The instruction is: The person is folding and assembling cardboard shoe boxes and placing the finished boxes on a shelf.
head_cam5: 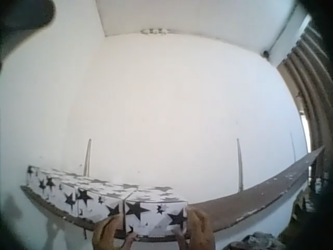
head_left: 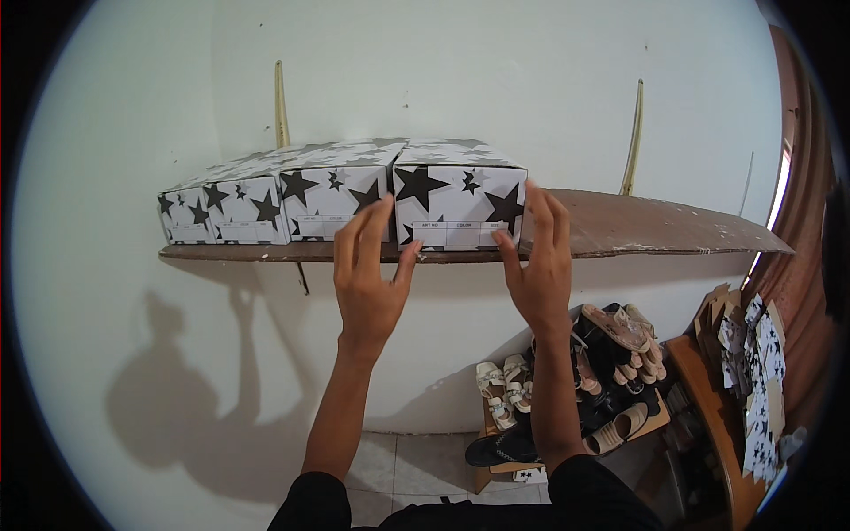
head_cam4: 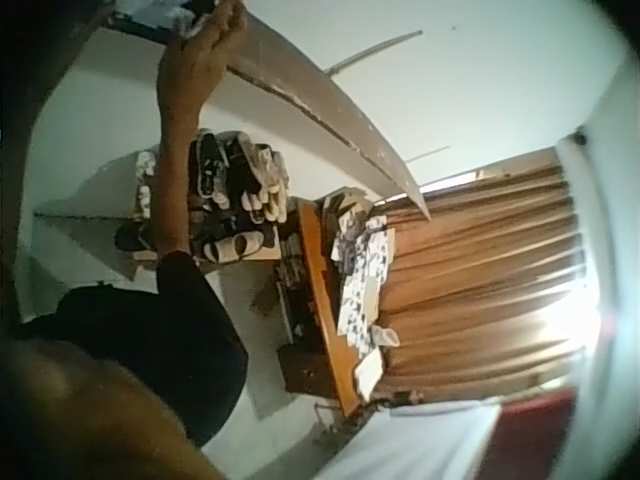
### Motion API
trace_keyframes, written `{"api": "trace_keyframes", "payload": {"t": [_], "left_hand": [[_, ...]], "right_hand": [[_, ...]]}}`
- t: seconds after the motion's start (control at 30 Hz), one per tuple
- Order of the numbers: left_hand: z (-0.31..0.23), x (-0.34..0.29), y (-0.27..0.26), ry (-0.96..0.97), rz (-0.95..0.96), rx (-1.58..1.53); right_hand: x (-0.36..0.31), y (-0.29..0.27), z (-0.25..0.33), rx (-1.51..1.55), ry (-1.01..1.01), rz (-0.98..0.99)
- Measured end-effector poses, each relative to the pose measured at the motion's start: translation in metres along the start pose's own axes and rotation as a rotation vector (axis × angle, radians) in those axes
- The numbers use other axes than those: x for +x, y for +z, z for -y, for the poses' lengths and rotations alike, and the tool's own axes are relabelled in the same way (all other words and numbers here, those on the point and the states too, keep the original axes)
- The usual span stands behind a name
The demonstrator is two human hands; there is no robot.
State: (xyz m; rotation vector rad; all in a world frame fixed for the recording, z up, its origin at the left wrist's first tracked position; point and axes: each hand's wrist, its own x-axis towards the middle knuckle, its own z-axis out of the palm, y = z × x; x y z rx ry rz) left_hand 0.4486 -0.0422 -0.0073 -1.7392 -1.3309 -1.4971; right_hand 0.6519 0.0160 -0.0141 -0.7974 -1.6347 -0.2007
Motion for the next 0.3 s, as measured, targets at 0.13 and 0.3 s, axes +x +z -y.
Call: {"api": "trace_keyframes", "payload": {"t": [0.13,0.3], "left_hand": [[-0.008,-0.015,-0.005,0.14,0.032,0.142],[-0.002,-0.019,-0.006,0.162,0.175,0.355]], "right_hand": [[-0.015,-0.003,0.003,0.054,0.021,0.064],[-0.021,0.0,0.012,-0.032,-0.022,0.109]]}}
